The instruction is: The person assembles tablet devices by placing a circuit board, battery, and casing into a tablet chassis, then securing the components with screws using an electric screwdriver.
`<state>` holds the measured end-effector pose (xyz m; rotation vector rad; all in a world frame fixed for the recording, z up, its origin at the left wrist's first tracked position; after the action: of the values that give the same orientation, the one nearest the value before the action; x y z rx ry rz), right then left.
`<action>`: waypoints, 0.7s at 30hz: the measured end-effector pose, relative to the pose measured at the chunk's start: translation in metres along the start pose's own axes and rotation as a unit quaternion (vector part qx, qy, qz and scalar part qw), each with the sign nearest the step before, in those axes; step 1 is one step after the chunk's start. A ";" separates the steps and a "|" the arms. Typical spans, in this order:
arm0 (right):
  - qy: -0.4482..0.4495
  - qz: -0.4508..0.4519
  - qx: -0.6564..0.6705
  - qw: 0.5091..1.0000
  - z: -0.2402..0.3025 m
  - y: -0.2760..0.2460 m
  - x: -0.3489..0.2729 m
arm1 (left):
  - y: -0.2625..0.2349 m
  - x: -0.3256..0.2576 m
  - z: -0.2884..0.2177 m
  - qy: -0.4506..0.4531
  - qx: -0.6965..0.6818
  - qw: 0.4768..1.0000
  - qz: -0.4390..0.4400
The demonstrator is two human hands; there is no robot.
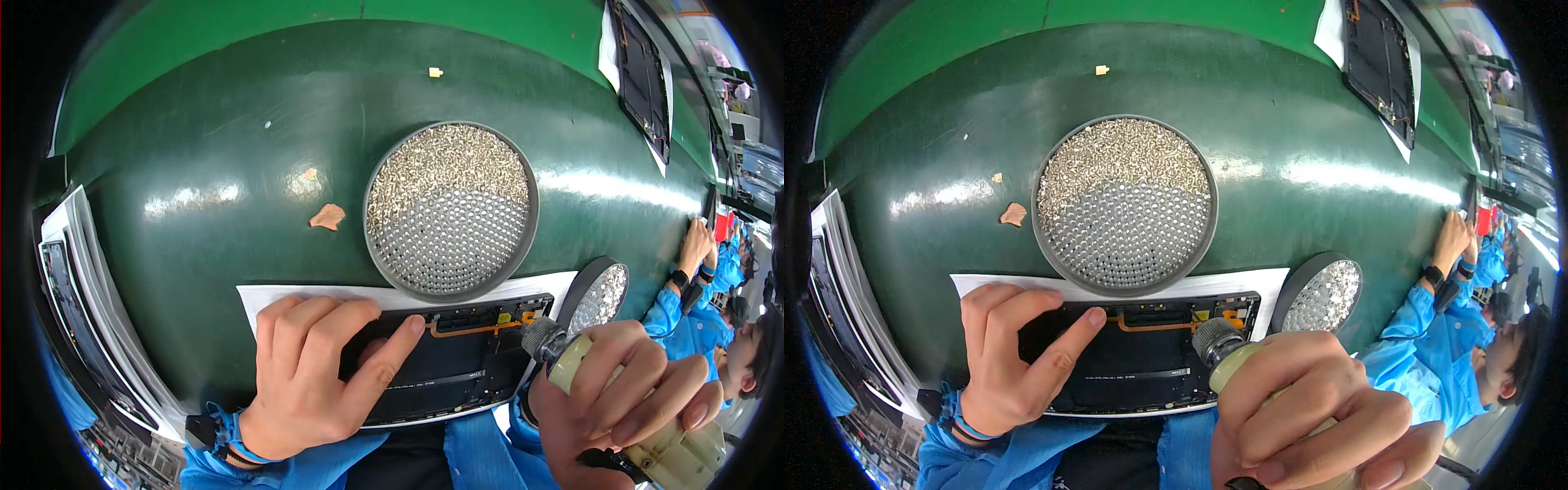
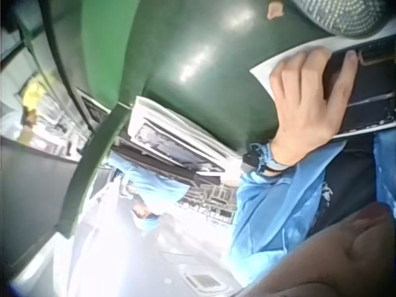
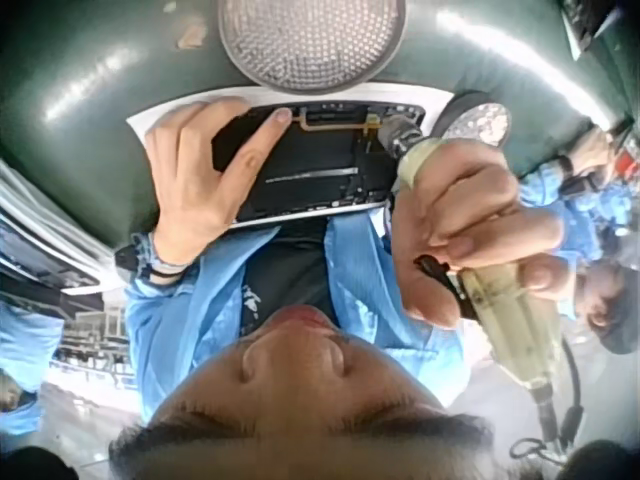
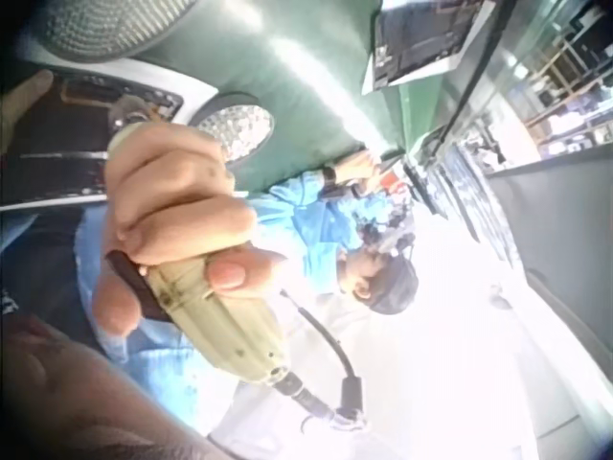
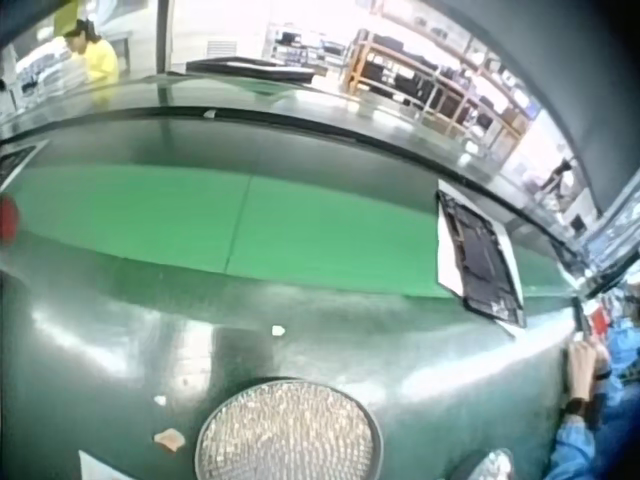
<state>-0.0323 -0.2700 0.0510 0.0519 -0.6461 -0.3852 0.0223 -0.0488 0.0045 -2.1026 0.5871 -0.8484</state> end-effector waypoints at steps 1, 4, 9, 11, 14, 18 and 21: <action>0.002 0.001 0.004 1.000 -0.001 0.000 0.001 | 0.001 0.000 0.000 -0.010 -0.019 1.000 -0.001; -0.005 -0.031 0.000 0.999 -0.005 0.003 -0.004 | 0.002 0.000 -0.001 -0.021 -0.031 0.999 0.006; -0.084 -0.049 0.017 0.995 -0.019 -0.004 -0.002 | 0.007 -0.003 -0.005 0.010 -0.011 1.000 -0.027; -0.086 -0.047 0.012 0.995 -0.013 -0.006 -0.001 | 0.007 -0.003 -0.008 0.011 0.015 1.000 -0.007; 0.021 -0.020 -0.017 0.999 -0.001 -0.005 -0.003 | 0.010 -0.003 -0.010 0.007 0.015 1.000 -0.007; 0.011 -0.017 -0.020 1.000 0.003 0.001 0.002 | 0.014 -0.003 -0.010 0.011 0.011 0.999 -0.038; -0.012 -0.017 0.002 1.000 -0.005 0.009 0.002 | 0.014 -0.011 -0.009 0.002 0.018 0.999 -0.032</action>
<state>-0.0246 -0.2625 0.0494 0.0616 -0.6710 -0.4191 0.0070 -0.0544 -0.0065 -2.0965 0.5042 -0.8936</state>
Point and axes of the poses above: each hand's wrist, its own x-axis towards the middle knuckle, its own y-axis out of the palm, z = x × y, the point moved 1 cm from there along x, towards the middle knuckle, and after that the axes turned 10 degrees about -z, right-handed, at the moved point
